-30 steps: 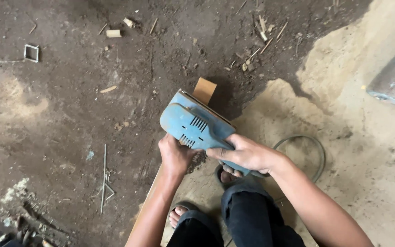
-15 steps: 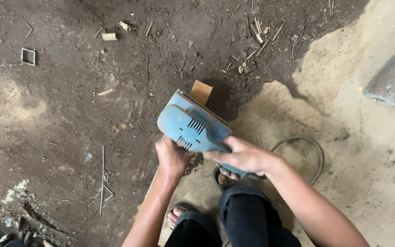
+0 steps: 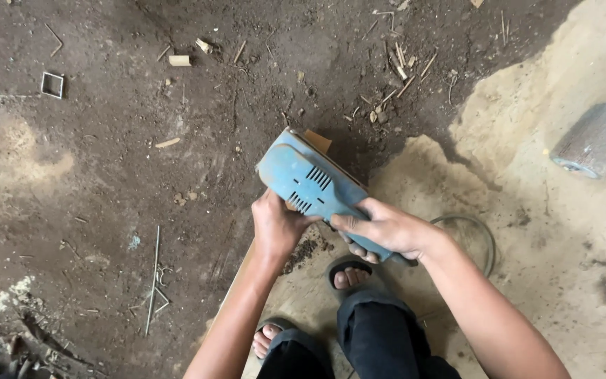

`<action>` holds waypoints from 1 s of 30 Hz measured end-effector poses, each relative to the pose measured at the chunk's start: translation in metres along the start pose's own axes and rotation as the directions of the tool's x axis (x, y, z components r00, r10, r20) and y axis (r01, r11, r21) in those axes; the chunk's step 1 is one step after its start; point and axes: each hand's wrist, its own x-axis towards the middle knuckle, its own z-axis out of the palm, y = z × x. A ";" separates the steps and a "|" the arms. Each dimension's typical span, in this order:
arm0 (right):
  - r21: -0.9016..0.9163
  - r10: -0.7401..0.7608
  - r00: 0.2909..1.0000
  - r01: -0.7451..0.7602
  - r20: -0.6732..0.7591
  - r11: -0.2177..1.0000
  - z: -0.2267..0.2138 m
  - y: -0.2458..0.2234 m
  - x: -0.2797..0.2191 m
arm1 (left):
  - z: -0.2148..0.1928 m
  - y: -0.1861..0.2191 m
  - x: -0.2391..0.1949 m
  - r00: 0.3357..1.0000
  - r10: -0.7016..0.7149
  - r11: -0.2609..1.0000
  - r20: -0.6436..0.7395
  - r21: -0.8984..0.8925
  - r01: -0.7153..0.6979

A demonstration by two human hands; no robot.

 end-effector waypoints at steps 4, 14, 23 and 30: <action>-0.007 -0.009 1.000 0.009 -0.017 1.000 -0.006 0.009 0.005 | 0.004 0.005 0.002 1.000 0.007 1.000 0.008 -0.004 -0.006; -0.584 -0.063 0.932 -0.169 -0.356 0.794 0.047 -0.013 -0.038 | -0.004 0.021 -0.031 0.998 -0.063 0.998 -0.028 0.031 0.063; -0.708 -0.091 0.939 -0.185 -0.333 0.682 0.106 -0.013 -0.035 | -0.005 -0.015 -0.088 0.992 -0.076 0.990 -0.103 0.107 0.087; -0.739 -0.028 0.955 -0.209 -0.295 0.641 0.155 -0.003 -0.042 | -0.006 -0.054 -0.151 0.984 -0.151 0.966 -0.095 0.197 0.168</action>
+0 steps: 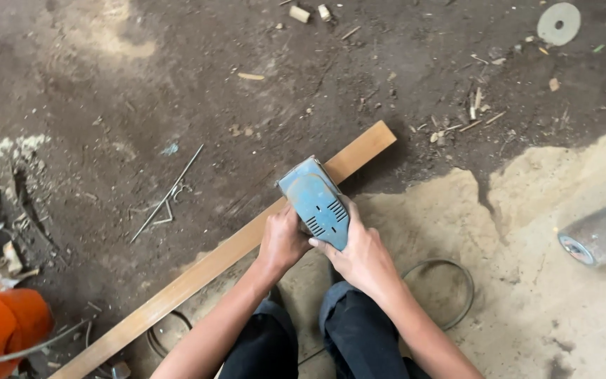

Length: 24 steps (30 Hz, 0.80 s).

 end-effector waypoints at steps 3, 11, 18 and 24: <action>-0.037 -0.026 0.998 0.028 0.061 0.999 0.016 -0.014 -0.009 | -0.009 -0.018 -0.024 0.999 -0.025 1.000 -0.035 -0.001 0.025; -0.086 -0.097 0.989 0.107 0.114 0.990 0.050 -0.043 -0.019 | -0.036 -0.029 -0.057 0.985 -0.175 0.972 -0.003 -0.159 0.172; 0.004 0.083 0.973 -0.084 -0.216 0.996 0.038 -0.037 -0.007 | -0.114 0.021 -0.056 0.984 -0.061 0.973 -0.166 -0.230 0.022; 0.126 0.013 0.927 0.037 -0.376 0.991 0.016 -0.008 0.027 | -0.117 -0.041 -0.114 0.932 -0.280 0.956 -0.231 -0.153 0.249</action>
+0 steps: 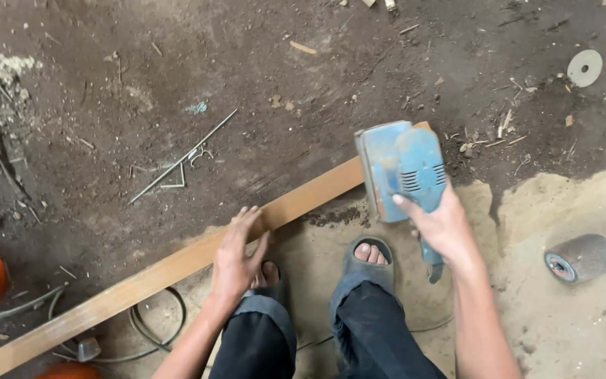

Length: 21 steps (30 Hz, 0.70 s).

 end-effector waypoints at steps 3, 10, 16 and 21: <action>-0.005 -0.033 0.999 0.033 0.005 0.999 0.004 -0.006 -0.002 | 0.003 -0.027 -0.019 0.998 -0.042 0.997 -0.054 0.056 0.045; -0.059 0.000 0.997 0.005 0.075 0.998 0.033 -0.018 -0.027 | 0.004 -0.029 -0.020 0.997 0.033 0.983 -0.076 0.182 -0.019; -0.142 0.023 0.982 0.004 0.185 0.990 0.067 -0.024 -0.036 | 0.007 -0.037 -0.025 0.998 0.059 0.969 -0.005 0.242 -0.056; -0.399 0.034 0.933 0.120 0.359 0.909 0.075 -0.053 -0.066 | 0.010 -0.051 -0.025 0.996 0.081 0.962 0.032 0.257 -0.086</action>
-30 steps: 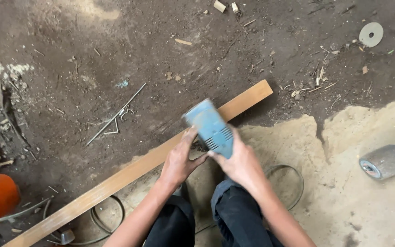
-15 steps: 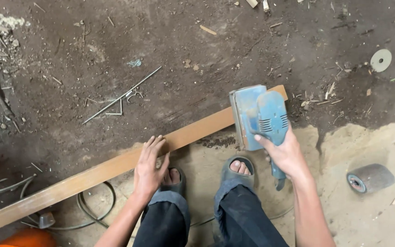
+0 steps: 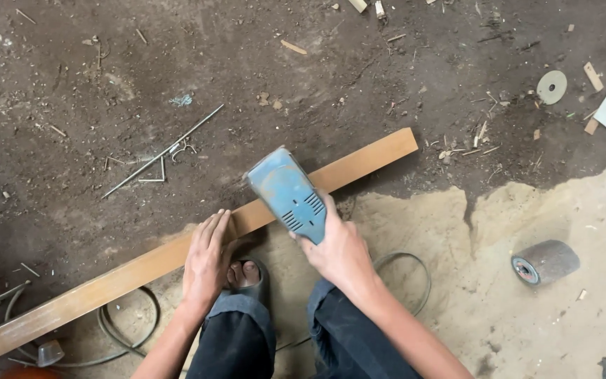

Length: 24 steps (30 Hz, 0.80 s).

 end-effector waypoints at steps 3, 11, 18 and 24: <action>-0.021 -0.013 1.000 0.013 -0.006 1.000 0.003 0.001 0.001 | 0.006 -0.004 -0.003 0.999 0.020 1.000 -0.035 0.007 -0.020; 0.124 0.007 0.977 0.020 -0.214 0.992 -0.013 0.012 0.011 | 0.003 -0.004 0.000 0.999 0.013 1.000 -0.047 0.020 -0.012; 0.004 -0.024 0.930 0.028 -0.366 1.000 -0.012 0.023 0.028 | 0.005 -0.011 -0.003 0.999 0.013 1.000 -0.053 -0.001 -0.013; -0.015 -0.015 0.934 0.010 -0.358 1.000 -0.034 0.038 0.031 | 0.006 -0.020 -0.006 0.998 0.033 0.999 -0.044 -0.030 -0.034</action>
